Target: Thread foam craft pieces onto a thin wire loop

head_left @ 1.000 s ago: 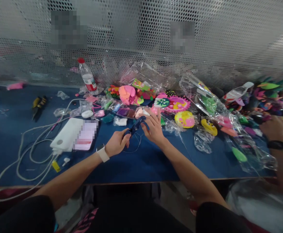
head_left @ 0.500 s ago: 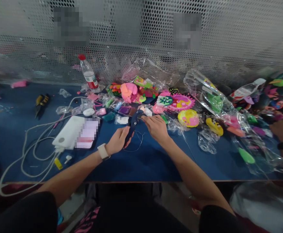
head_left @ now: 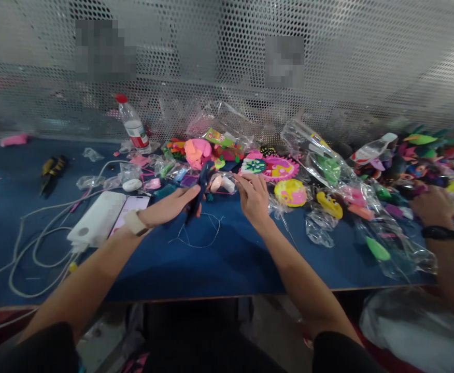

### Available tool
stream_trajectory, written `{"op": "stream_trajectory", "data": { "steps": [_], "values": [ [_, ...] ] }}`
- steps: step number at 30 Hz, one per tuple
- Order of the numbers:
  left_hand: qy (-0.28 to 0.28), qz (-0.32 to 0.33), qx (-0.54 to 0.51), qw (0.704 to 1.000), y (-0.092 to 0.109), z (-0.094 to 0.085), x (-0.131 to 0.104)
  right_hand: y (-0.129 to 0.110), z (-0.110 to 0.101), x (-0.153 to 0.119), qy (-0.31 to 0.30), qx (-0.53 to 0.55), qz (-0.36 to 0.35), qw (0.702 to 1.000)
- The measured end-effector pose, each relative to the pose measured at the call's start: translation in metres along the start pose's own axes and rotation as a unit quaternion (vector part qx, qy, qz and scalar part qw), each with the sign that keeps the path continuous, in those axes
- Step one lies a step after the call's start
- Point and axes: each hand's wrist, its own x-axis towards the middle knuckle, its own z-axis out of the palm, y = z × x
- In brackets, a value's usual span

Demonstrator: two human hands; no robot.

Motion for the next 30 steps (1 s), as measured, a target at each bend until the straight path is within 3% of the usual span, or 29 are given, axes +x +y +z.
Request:
{"op": "stream_trajectory", "data": {
  "steps": [2,4,6,8,11,14,16,18,20,21,23,25,26,27,30],
  "values": [
    [0.148,-0.021,0.221,0.964,0.007,-0.009,0.02,-0.005,0.003,-0.003,0.008,0.007,0.014,1.0],
    [0.234,-0.052,0.354,0.904,0.009,-0.012,0.043,-0.011,0.007,-0.007,-0.008,0.023,0.021,0.999],
    [0.272,-0.091,0.427,0.858,0.004,-0.01,0.066,-0.016,0.01,-0.011,-0.03,0.043,0.021,0.998],
    [0.294,-0.088,0.487,0.818,-0.007,-0.001,0.085,-0.019,0.012,-0.013,-0.034,0.065,0.02,0.997],
    [0.284,-0.066,0.541,0.789,-0.025,0.014,0.105,-0.021,0.014,-0.013,-0.032,0.088,0.023,0.995],
    [0.303,-0.03,0.535,0.788,-0.031,0.02,0.113,-0.02,0.015,-0.011,-0.043,0.095,0.028,0.994],
    [0.333,0.036,0.481,0.811,-0.023,0.014,0.112,-0.019,0.015,-0.011,-0.049,0.099,0.032,0.993],
    [0.349,0.132,0.358,0.856,-0.006,0.001,0.104,-0.02,0.015,-0.011,-0.052,0.109,0.04,0.992],
    [0.345,0.225,0.161,0.897,0.018,-0.012,0.089,-0.022,0.014,-0.012,-0.055,0.124,0.055,0.989],
    [0.321,0.254,0.07,0.91,0.031,-0.016,0.078,-0.023,0.014,-0.012,-0.058,0.135,0.064,0.987],
    [0.177,0.299,-0.013,0.938,0.052,-0.017,0.055,-0.026,0.015,-0.012,-0.064,0.16,0.086,0.981],
    [0.039,0.329,0.021,0.943,0.064,-0.007,0.032,-0.031,0.016,-0.012,-0.069,0.205,0.117,0.969],
    [-0.023,0.324,0.106,0.94,0.066,0.0,0.023,-0.033,0.016,-0.013,-0.073,0.235,0.137,0.959],
    [-0.027,0.308,0.203,0.929,0.064,0.009,0.017,-0.036,0.016,-0.013,-0.078,0.267,0.161,0.947],
    [0.149,0.256,0.384,0.874,0.04,0.029,0.006,-0.046,0.014,-0.013,-0.112,0.35,0.224,0.903]
  ]
}}
